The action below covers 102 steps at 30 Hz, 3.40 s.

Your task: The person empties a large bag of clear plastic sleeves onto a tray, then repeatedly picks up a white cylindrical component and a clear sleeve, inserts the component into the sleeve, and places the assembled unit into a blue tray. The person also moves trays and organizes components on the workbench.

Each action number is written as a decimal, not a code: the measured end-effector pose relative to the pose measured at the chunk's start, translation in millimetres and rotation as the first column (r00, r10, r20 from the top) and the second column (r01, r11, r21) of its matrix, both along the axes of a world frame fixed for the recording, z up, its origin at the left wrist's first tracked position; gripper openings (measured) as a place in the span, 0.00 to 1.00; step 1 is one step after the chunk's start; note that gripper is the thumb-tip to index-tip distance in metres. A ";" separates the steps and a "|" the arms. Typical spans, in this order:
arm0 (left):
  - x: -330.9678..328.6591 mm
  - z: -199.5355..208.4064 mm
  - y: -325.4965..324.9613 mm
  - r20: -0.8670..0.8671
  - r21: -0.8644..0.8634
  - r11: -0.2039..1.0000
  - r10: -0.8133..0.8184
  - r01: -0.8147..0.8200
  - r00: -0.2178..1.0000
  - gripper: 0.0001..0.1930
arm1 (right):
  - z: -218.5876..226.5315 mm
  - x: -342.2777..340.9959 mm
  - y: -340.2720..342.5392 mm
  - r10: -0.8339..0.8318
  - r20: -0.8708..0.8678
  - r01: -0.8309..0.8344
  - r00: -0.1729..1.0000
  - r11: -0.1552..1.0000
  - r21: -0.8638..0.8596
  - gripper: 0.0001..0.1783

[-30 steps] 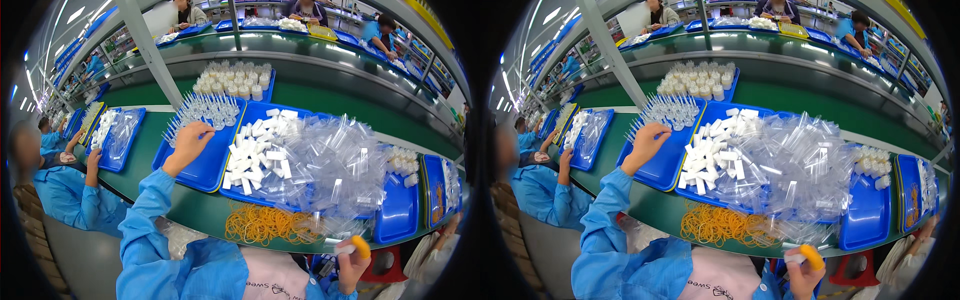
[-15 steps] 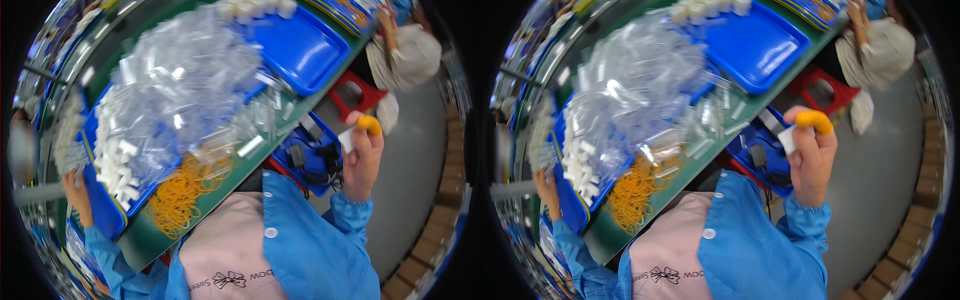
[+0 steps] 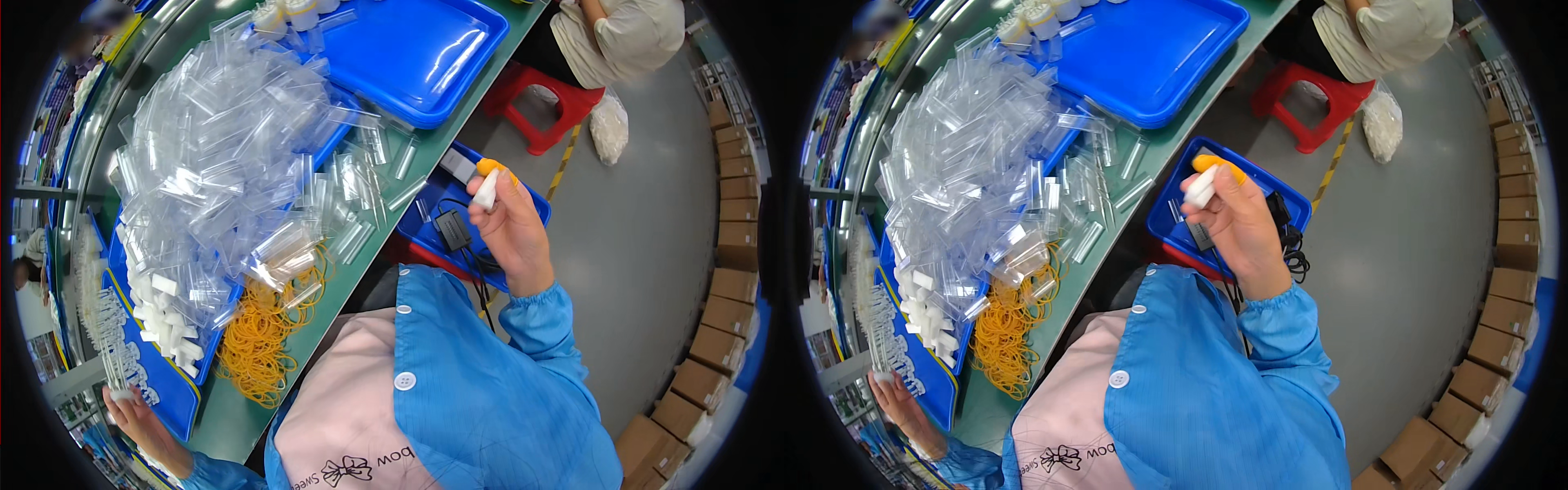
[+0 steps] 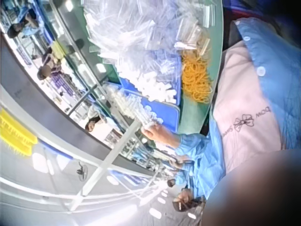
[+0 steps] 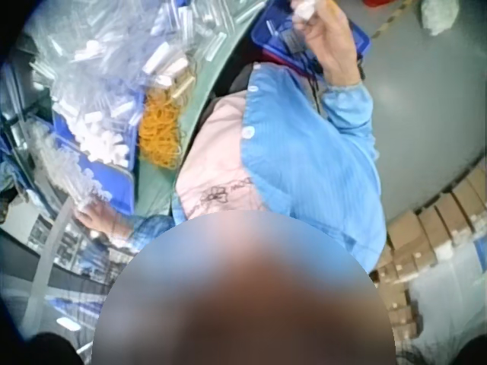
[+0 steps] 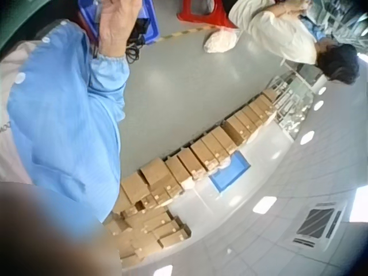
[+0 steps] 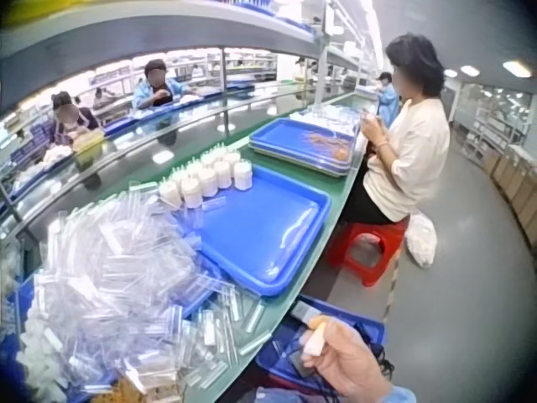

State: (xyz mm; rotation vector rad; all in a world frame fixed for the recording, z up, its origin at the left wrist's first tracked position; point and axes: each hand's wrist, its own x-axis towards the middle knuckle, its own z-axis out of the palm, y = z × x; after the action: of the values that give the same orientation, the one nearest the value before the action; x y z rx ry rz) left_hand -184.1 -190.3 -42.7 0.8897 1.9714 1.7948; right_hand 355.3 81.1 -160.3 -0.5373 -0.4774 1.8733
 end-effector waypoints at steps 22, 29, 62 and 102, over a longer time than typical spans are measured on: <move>198.3 -5.3 42.2 0.207 0.086 0.821 -0.568 0.564 0.796 0.09 | 74.1 -176.9 -55.3 0.379 0.297 -0.451 0.876 0.862 0.231 0.16; 187.4 -12.8 40.4 0.268 0.124 0.783 -0.618 0.610 0.739 0.08 | 71.7 -184.3 -58.8 0.374 0.321 -0.446 0.870 0.874 0.190 0.15; 171.2 -39.0 31.3 -0.119 0.034 0.867 -0.490 0.497 0.864 0.12 | 77.7 -215.1 -76.6 0.288 0.630 -0.667 0.721 0.536 0.518 0.07; 148.2 -45.3 -6.1 0.229 0.396 0.894 -0.317 0.209 0.920 0.06 | 97.8 -283.5 -68.7 0.571 0.379 -0.673 0.728 0.702 0.235 0.19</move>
State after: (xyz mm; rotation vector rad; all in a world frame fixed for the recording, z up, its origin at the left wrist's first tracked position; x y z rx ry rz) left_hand -35.8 -196.4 -88.0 0.8920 1.2883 2.0226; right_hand 71.7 12.5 -62.5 -0.4121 -1.3122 2.2863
